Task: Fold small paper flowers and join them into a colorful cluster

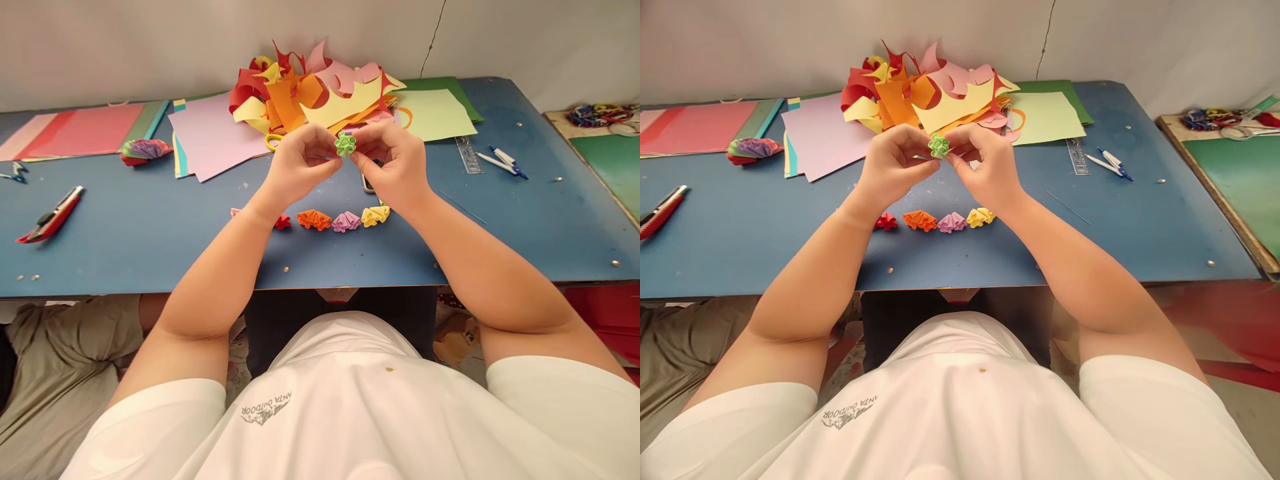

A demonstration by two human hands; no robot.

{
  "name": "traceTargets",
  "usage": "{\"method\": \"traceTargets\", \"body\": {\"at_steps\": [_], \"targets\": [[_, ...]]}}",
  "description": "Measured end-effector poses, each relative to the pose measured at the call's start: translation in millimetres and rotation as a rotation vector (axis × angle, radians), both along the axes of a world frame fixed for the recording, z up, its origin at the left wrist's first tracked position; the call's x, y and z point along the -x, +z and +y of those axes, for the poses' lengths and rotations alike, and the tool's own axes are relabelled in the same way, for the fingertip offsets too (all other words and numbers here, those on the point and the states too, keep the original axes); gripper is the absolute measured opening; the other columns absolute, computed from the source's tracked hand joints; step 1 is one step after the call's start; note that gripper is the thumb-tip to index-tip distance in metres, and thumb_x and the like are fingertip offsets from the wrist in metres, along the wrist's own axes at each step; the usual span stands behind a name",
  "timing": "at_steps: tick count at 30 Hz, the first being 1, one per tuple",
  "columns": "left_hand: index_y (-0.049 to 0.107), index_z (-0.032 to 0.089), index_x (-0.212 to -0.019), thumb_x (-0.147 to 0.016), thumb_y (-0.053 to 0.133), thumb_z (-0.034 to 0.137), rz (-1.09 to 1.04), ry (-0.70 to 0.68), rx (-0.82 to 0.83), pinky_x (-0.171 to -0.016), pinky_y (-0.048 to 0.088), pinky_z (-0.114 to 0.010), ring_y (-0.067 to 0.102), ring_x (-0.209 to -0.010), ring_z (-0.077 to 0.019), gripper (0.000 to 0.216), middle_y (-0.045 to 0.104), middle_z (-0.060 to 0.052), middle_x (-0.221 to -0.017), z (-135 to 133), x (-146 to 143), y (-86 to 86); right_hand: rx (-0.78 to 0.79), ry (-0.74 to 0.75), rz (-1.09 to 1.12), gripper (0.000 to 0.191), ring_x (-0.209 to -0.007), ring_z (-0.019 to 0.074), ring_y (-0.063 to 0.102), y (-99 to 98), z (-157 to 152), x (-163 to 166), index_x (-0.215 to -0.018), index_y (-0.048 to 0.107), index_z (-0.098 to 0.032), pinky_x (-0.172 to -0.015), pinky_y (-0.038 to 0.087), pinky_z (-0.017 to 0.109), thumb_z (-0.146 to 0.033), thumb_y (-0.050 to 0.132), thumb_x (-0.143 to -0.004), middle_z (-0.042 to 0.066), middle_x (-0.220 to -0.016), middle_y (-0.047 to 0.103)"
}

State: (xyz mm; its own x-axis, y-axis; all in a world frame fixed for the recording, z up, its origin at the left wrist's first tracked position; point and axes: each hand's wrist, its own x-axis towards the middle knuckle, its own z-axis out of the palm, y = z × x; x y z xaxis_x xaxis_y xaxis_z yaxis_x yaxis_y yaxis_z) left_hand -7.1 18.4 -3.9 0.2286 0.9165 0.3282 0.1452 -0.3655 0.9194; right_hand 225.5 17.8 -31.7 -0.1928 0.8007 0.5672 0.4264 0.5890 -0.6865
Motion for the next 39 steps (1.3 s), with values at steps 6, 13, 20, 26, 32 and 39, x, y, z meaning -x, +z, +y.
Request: {"method": "traceTargets", "body": {"at_steps": [6,13,20,26,32,39], "targets": [[0.083,0.028,-0.111,-0.101,0.106,0.044,0.033,0.025,-0.122,-0.135,0.075,-0.063,0.093,-0.141,-0.0355,0.03,0.093,-0.009,-0.124,2,-3,-12.7,0.1,-0.027,-0.025,0.032,-0.141,0.0343,0.094,18.0,-17,9,-0.141,0.086,-0.035,-0.13,0.08,0.059,-0.062,0.082,-0.126,0.008,-0.145,0.096],[0.087,0.029,-0.126,-0.112,0.093,0.048,0.19,0.102,-0.223,-0.131,0.077,-0.064,0.094,-0.141,-0.0354,0.025,0.094,-0.009,-0.131,-8,-7,-11.3,0.17,-0.081,-0.114,0.04,-0.151,0.0395,0.09,38.3,-24,4,-0.141,0.086,-0.036,-0.131,0.077,0.064,-0.071,0.089,-0.121,0.011,-0.156,0.094],[0.077,0.03,-0.126,-0.12,0.081,0.043,0.342,0.207,-0.351,-0.118,0.078,-0.051,0.095,-0.133,-0.0281,0.014,0.089,-0.005,-0.128,-14,-15,-13.3,0.209,-0.008,-0.132,0.038,-0.148,0.0375,0.09,54.4,-31,4,-0.134,0.084,-0.033,-0.128,0.077,0.062,-0.068,0.09,-0.12,0.01,-0.148,0.094],[0.077,0.033,-0.133,-0.11,0.089,0.04,0.34,0.267,-0.405,-0.107,0.077,-0.05,0.09,-0.115,-0.026,0.026,0.09,-0.005,-0.121,14,2,-15.1,0.287,-0.153,-0.289,0.025,-0.133,0.0345,0.092,73.6,-31,-6,-0.139,0.085,-0.033,-0.114,0.076,0.051,-0.053,0.083,-0.123,0.012,-0.143,0.096],[0.073,0.036,-0.104,-0.092,0.107,0.054,0.235,0.231,-0.387,-0.093,0.075,-0.053,0.07,-0.092,-0.0195,0.041,0.089,0.002,-0.107,32,37,17.6,0.561,-0.244,-0.92,0.027,-0.113,0.0422,0.088,80.2,-16,-22,-0.093,0.079,-0.027,-0.095,0.072,0.055,-0.042,0.086,-0.114,0.015,-0.108,0.091],[0.06,0.029,-0.102,-0.09,0.104,0.033,0.145,0.222,-0.14,-0.11,0.076,-0.054,0.076,-0.11,-0.0197,0.046,0.08,-0.001,-0.106,11,41,38.2,0.745,-0.244,-1.007,0.041,-0.107,0.042,0.087,77.2,-13,-22,-0.078,0.067,-0.028,-0.094,0.072,0.058,-0.013,0.102,-0.092,0.012,-0.102,0.083]]}}
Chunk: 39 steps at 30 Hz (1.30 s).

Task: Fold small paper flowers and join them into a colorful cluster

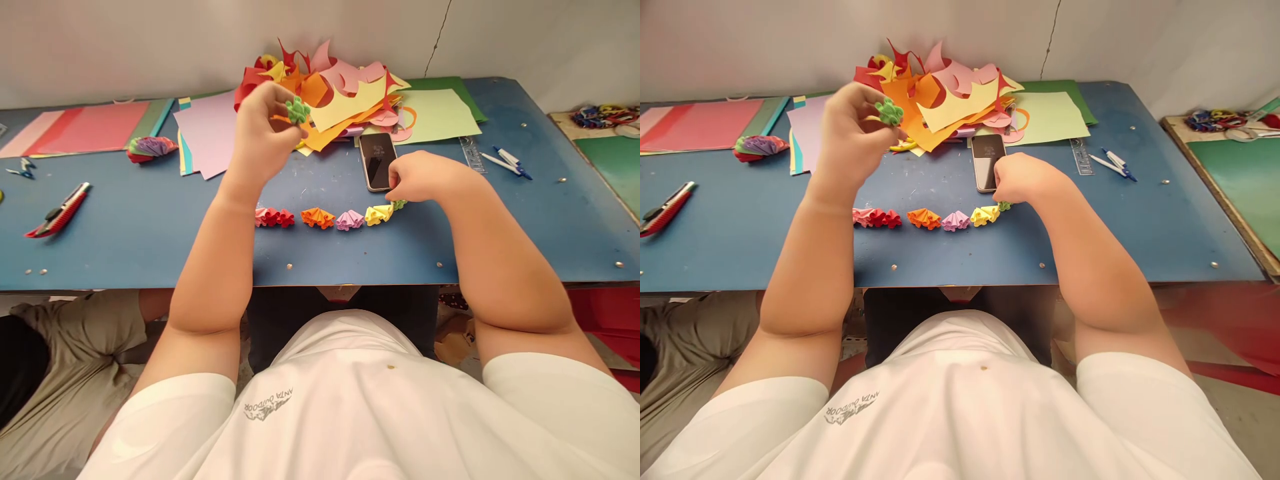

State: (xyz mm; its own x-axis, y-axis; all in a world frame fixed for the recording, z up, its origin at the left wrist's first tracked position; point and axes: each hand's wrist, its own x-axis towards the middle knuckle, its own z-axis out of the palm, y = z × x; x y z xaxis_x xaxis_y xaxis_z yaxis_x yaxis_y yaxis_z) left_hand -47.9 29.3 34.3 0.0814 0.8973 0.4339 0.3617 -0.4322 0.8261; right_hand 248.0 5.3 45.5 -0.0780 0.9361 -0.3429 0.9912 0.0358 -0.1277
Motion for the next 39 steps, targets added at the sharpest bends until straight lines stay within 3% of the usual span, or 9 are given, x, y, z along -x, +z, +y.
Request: {"method": "traceTargets", "body": {"at_steps": [5,8,11,14,20,24,29,34,39], "targets": [[0.08,0.03,-0.099,-0.084,0.088,0.015,0.109,-0.012,0.282,-0.123,0.075,-0.06,0.085,-0.116,-0.0286,0.022,0.09,-0.004,-0.107,4,-16,-25.1,-0.024,0.002,0.041,0.038,-0.104,0.0406,0.085,8.8,2,-13,-0.083,0.07,-0.029,-0.093,0.073,0.059,-0.007,0.101,-0.085,0.01,-0.103,0.085],[0.091,0.027,-0.107,-0.086,0.082,0.011,0.29,-0.013,0.367,-0.117,0.075,-0.061,0.086,-0.108,-0.0318,0.028,0.085,-0.003,-0.09,-3,-27,-35.7,-0.064,-0.018,0.2,0.033,-0.104,0.0385,0.088,10.6,4,-15,-0.093,0.072,-0.03,-0.096,0.075,0.059,-0.005,0.096,-0.091,0.009,-0.112,0.09],[0.093,0.023,-0.109,-0.093,0.068,0.002,0.485,-0.112,0.29,-0.11,0.074,-0.048,0.079,-0.095,-0.0194,0.036,0.083,0.001,-0.09,-12,-35,-40.6,-0.082,-0.05,0.446,0.035,-0.101,0.0355,0.091,-0.6,4,-4,-0.1,0.072,-0.03,-0.096,0.079,0.055,-0.003,0.093,-0.093,0.009,-0.114,0.093],[0.094,0.026,-0.113,-0.1,0.063,0.0,0.546,-0.245,0.223,-0.11,0.072,-0.038,0.075,-0.1,-0.0126,0.043,0.09,0.002,-0.113,-17,-39,-42.5,-0.111,-0.091,0.621,0.038,-0.097,0.0368,0.094,-21.1,4,14,-0.105,0.074,-0.029,-0.09,0.084,0.058,-0.003,0.096,-0.088,0.01,-0.114,0.095],[0.094,0.029,-0.121,-0.102,0.062,0.005,0.643,-0.296,0.181,-0.12,0.071,-0.045,0.074,-0.107,-0.0177,0.044,0.084,-0.001,-0.113,-16,-34,-40.0,-0.125,-0.095,0.742,0.029,-0.09,0.0352,0.095,-40.7,1,31,-0.102,0.075,-0.029,-0.091,0.087,0.058,-0.009,0.095,-0.097,0.008,-0.105,0.095],[0.094,0.029,-0.131,-0.104,0.065,0.011,0.591,-0.252,0.184,-0.125,0.071,-0.045,0.079,-0.114,-0.0166,0.044,0.091,0.003,-0.126,-11,-26,-37.6,-0.212,-0.056,0.691,0.017,-0.095,0.0372,0.095,-29.0,3,19,-0.101,0.08,-0.027,-0.093,0.085,0.059,-0.015,0.089,-0.109,0.01,-0.1,0.092],[0.092,0.031,-0.109,-0.096,0.076,0.029,0.472,-0.071,0.137,-0.122,0.072,-0.061,0.084,-0.111,-0.0328,0.02,0.097,-0.007,-0.126,1,-13,-26.5,-0.336,-0.022,0.389,0.005,-0.125,0.0433,0.092,-19.8,13,3,-0.115,0.084,-0.021,-0.117,0.076,0.061,-0.025,0.086,-0.117,0.019,-0.117,0.093],[0.083,0.032,-0.095,-0.092,0.084,0.037,0.352,0.003,0.123,-0.121,0.074,-0.057,0.087,-0.113,-0.0351,0.005,0.096,-0.009,-0.116,-3,-7,-14.0,-0.318,-0.067,0.171,0.066,-0.151,0.0569,0.081,-41.7,20,5,-0.153,0.076,-0.015,-0.121,0.073,0.07,-0.046,0.106,-0.103,0.028,-0.151,0.084],[0.083,0.033,-0.093,-0.092,0.088,0.039,0.398,-0.02,0.158,-0.124,0.073,-0.06,0.087,-0.115,-0.0374,0.008,0.092,-0.009,-0.108,-5,-4,-15.9,-0.354,-0.075,0.169,0.084,-0.151,0.0585,0.077,-68.3,37,-4,-0.158,0.073,-0.015,-0.116,0.073,0.07,-0.049,0.113,-0.093,0.029,-0.154,0.079]]}}
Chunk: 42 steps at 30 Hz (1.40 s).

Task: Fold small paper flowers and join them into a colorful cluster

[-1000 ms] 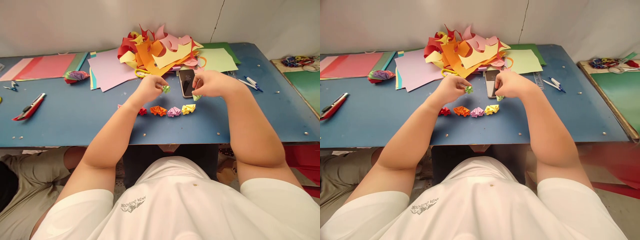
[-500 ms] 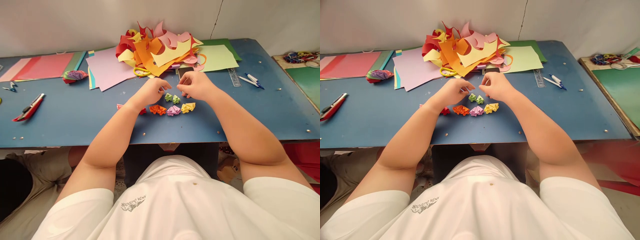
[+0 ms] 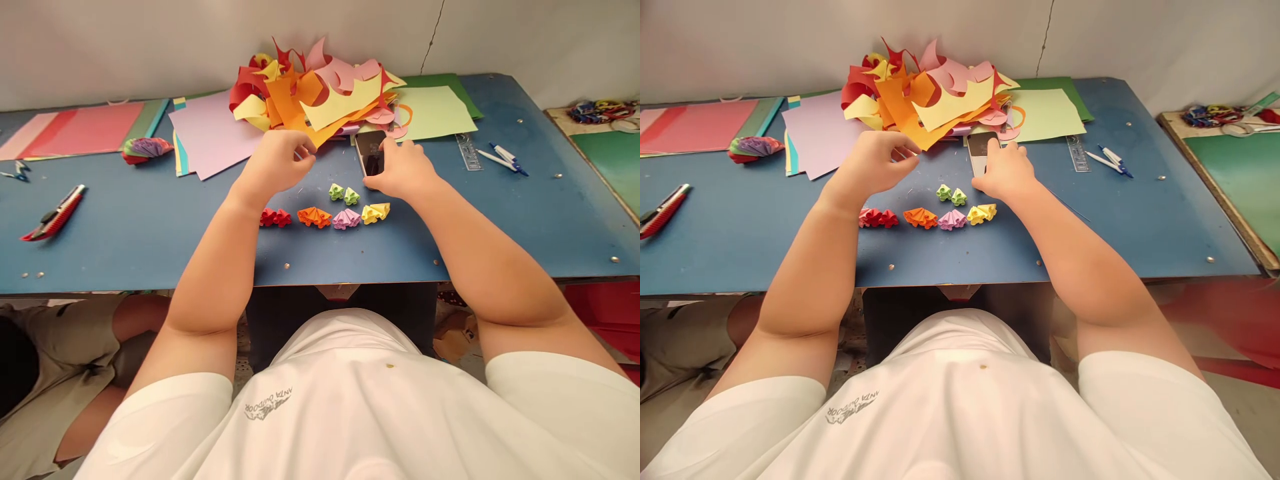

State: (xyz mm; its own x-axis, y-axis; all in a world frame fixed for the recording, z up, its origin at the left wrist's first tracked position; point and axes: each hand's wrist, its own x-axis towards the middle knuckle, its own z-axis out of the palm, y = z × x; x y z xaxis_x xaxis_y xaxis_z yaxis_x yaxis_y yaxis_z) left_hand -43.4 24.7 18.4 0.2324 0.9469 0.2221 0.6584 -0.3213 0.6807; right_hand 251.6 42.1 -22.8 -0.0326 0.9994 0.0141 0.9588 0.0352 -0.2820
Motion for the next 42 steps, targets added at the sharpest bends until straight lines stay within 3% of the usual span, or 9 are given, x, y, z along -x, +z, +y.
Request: {"method": "traceTargets", "body": {"at_steps": [8,14,19,22,24,27,30,36,42], "targets": [[0.089,0.029,-0.106,-0.102,0.086,0.03,0.134,0.107,0.026,-0.103,0.073,-0.052,0.074,-0.101,-0.0246,0.004,0.094,-0.008,-0.118,-12,12,32.2,0.041,-0.16,-0.06,0.09,-0.149,0.0624,0.079,11.8,-6,8,-0.169,0.073,-0.012,-0.113,0.072,0.074,-0.05,0.11,-0.096,0.033,-0.152,0.082],[0.093,0.028,-0.142,-0.114,0.084,0.031,0.284,0.18,0.124,-0.115,0.071,-0.062,0.073,-0.103,-0.0263,0.029,0.094,-0.011,-0.135,-28,27,62.9,0.161,-0.224,-0.147,0.084,-0.16,0.0644,0.078,44.5,-24,14,-0.177,0.068,-0.004,-0.122,0.072,0.076,-0.04,0.098,-0.108,0.042,-0.164,0.08],[0.092,0.03,-0.155,-0.101,0.096,0.036,0.369,0.169,0.232,-0.12,0.069,-0.067,0.081,-0.105,-0.0324,0.054,0.095,-0.009,-0.129,-30,45,61.2,0.131,-0.243,-0.148,0.078,-0.163,0.0649,0.076,42.2,-20,7,-0.174,0.071,-0.005,-0.122,0.071,0.076,-0.031,0.098,-0.106,0.043,-0.166,0.08],[0.095,0.034,-0.138,-0.083,0.113,0.052,0.389,0.028,0.224,-0.119,0.072,-0.059,0.087,-0.11,-0.0351,0.06,0.094,-0.006,-0.118,-30,50,47.9,-0.013,-0.096,-0.106,0.06,-0.168,0.0608,0.072,39.4,-20,6,-0.167,0.078,-0.011,-0.128,0.067,0.074,-0.027,0.091,-0.111,0.036,-0.172,0.079],[0.094,0.034,-0.145,-0.085,0.109,0.059,0.483,-0.051,0.272,-0.121,0.071,-0.059,0.086,-0.125,-0.0385,0.067,0.095,-0.01,-0.136,-33,43,39.8,-0.054,0.12,-0.02,0.037,-0.156,0.0509,0.08,40.9,-24,8,-0.151,0.085,-0.016,-0.127,0.067,0.064,-0.026,0.084,-0.115,0.028,-0.158,0.087],[0.092,0.033,-0.157,-0.087,0.1,0.067,0.622,-0.282,0.3,-0.121,0.067,-0.049,0.085,-0.139,-0.0398,0.078,0.092,-0.01,-0.152,-39,22,33.7,0.046,0.527,0.084,0.011,-0.119,0.0358,0.087,45.9,-35,15,-0.12,0.088,-0.022,-0.109,0.066,0.049,-0.029,0.084,-0.114,0.013,-0.119,0.091],[0.091,0.031,-0.159,-0.095,0.089,0.065,0.775,-0.387,0.287,-0.111,0.062,-0.039,0.084,-0.143,-0.0372,0.073,0.09,-0.011,-0.154,-44,-1,34.6,0.196,0.8,0.055,0.016,-0.113,0.0323,0.082,49.1,-44,22,-0.107,0.084,-0.023,-0.097,0.059,0.042,-0.033,0.097,-0.104,0.008,-0.11,0.087],[0.091,0.026,-0.159,-0.101,0.09,0.045,0.895,-0.376,0.39,-0.091,0.053,-0.035,0.082,-0.115,-0.0278,0.061,0.093,-0.009,-0.15,-44,-29,51.3,0.219,0.84,-0.059,0.034,-0.125,0.036,0.078,52.6,-46,19,-0.114,0.085,-0.024,-0.093,0.054,0.04,-0.032,0.108,-0.089,0.01,-0.125,0.086],[0.093,0.025,-0.155,-0.099,0.093,0.051,0.755,-0.381,0.389,-0.086,0.051,-0.034,0.081,-0.101,-0.0233,0.062,0.094,-0.007,-0.147,-37,-42,46.1,0.276,0.787,-0.17,0.03,-0.124,0.0353,0.08,55.4,-45,19,-0.126,0.085,-0.024,-0.089,0.051,0.04,-0.024,0.1,-0.099,0.009,-0.125,0.087]]}}
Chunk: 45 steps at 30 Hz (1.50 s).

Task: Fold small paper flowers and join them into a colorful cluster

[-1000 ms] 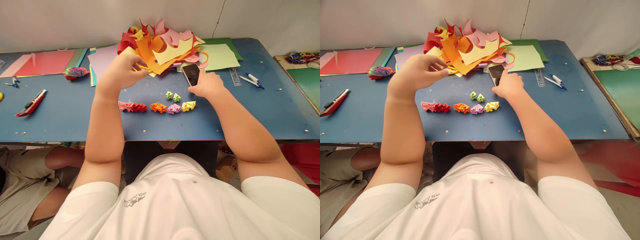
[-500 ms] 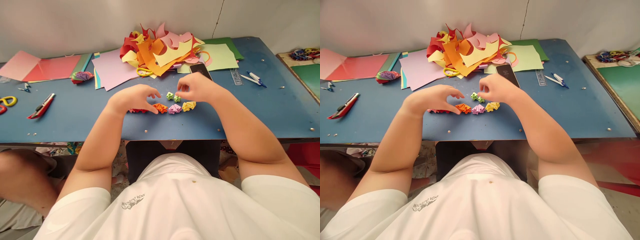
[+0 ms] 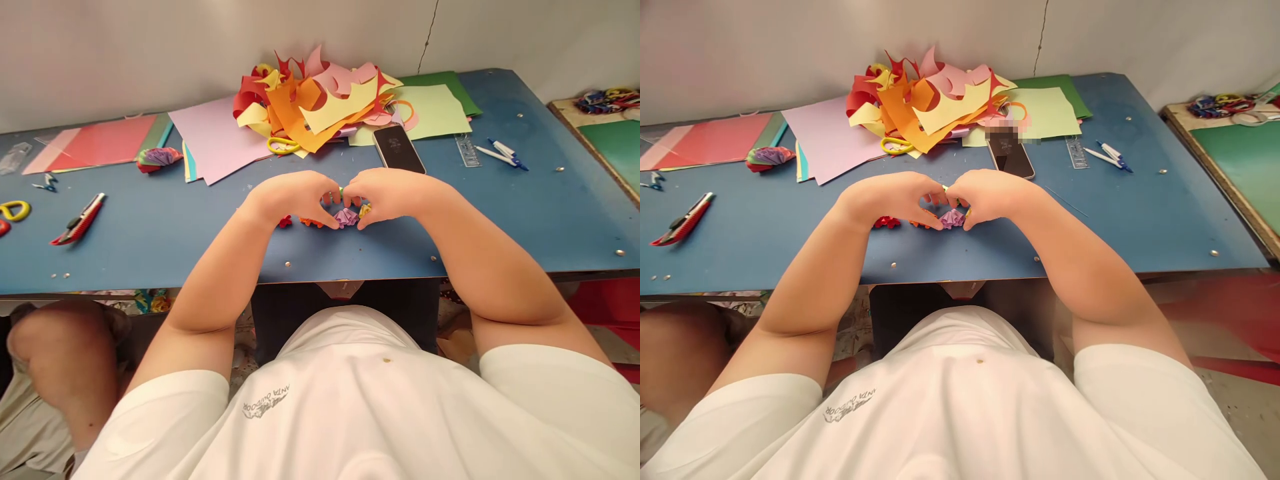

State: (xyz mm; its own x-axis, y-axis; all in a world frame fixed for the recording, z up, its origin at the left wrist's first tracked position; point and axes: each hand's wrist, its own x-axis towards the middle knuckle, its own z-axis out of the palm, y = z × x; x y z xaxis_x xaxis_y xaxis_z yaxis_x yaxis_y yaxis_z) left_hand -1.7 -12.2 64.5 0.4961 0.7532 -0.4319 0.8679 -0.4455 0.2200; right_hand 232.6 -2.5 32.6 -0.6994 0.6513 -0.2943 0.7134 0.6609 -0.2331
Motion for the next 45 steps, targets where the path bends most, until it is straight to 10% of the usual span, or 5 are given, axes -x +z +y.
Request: {"method": "traceTargets", "body": {"at_steps": [9,23,33,45], "targets": [[0.091,0.027,-0.099,-0.088,0.091,0.046,-0.386,0.041,-0.02,-0.074,0.051,-0.038,0.073,-0.079,-0.021,0.022,0.086,-0.005,-0.102,10,10,-45.3,-0.063,0.001,0.058,0.005,-0.098,0.0283,0.079,-3.5,-3,1,-0.103,0.088,-0.024,-0.079,0.05,0.039,-0.021,0.092,-0.105,0.006,-0.103,0.088],[0.098,0.025,-0.123,-0.092,0.113,0.026,-1.373,0.523,0.253,-0.094,0.068,-0.027,0.088,-0.1,-0.0127,0.035,0.096,-0.002,-0.108,22,16,-54.1,-0.419,-0.168,0.866,0.019,-0.096,0.0301,0.084,-40.1,17,-5,-0.113,0.094,-0.023,-0.094,0.069,0.049,-0.041,0.086,-0.109,0.01,-0.109,0.095],[0.097,0.023,-0.113,-0.111,0.101,0.066,-1.394,0.496,0.219,-0.085,0.069,-0.021,0.092,-0.099,-0.0125,0.043,0.094,-0.005,-0.112,22,15,-57.3,-0.442,-0.276,0.992,0.021,-0.099,0.0306,0.086,-48.7,9,8,-0.118,0.087,-0.024,-0.098,0.074,0.052,-0.042,0.081,-0.11,0.01,-0.112,0.092],[0.092,0.026,-0.122,-0.114,0.1,0.051,-1.394,0.511,0.097,-0.094,0.071,-0.023,0.086,-0.102,-0.0126,0.028,0.091,-0.004,-0.115,20,15,-57.6,-0.4,-0.318,0.954,0.022,-0.11,0.0324,0.086,-42.6,0,13,-0.121,0.087,-0.025,-0.099,0.073,0.05,-0.042,0.077,-0.112,0.011,-0.119,0.091]]}}
